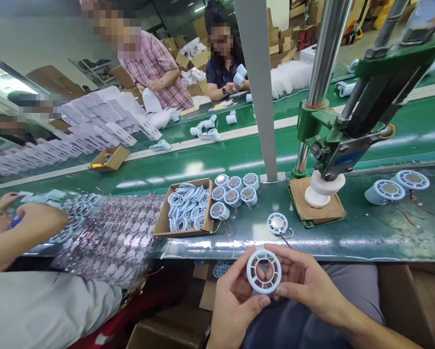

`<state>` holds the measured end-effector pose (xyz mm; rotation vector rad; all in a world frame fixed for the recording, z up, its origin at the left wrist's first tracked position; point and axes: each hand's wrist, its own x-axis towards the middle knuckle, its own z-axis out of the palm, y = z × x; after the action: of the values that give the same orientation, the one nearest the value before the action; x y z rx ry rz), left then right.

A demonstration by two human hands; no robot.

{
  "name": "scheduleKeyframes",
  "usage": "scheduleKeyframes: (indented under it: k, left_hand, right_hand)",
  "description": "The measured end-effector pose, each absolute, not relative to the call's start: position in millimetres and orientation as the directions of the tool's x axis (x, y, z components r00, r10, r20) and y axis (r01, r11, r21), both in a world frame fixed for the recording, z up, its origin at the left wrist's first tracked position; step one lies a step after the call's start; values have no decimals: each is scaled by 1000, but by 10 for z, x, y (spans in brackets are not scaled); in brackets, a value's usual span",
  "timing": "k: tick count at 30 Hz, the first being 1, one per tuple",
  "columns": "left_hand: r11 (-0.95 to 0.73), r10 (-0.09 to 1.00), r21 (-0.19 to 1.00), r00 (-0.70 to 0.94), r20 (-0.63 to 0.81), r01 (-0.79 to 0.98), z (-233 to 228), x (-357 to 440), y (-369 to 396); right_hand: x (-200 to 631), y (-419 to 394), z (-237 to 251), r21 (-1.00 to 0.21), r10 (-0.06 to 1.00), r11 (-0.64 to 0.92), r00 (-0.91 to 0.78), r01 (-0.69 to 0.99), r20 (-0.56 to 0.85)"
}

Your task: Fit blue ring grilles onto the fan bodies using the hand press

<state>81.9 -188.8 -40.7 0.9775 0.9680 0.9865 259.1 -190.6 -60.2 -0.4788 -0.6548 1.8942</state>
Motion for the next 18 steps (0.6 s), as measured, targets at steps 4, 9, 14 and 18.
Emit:
scheduleKeyframes:
  k: [4, 9, 14, 18]
  left_hand:
    - [230, 949, 938, 273, -157, -260, -410, 811, -1875]
    - [239, 942, 918, 307, -139, -317, -409, 837, -1881]
    - [241, 942, 916, 303, -141, -321, -452, 823, -1891]
    - [262, 942, 921, 283, -180, -287, -429, 825, -1913]
  right_hand:
    - [2575, -1897, -616, -598, 914, -327, -406, -732, -2]
    - [2534, -1884, -618, -566, 913, -329, -408, -756, 13]
    - [2508, -1882, -631, -551, 917, -328, -398, -767, 8]
    - [2508, -1895, -623, -562, 918, -316, -395, -764, 20]
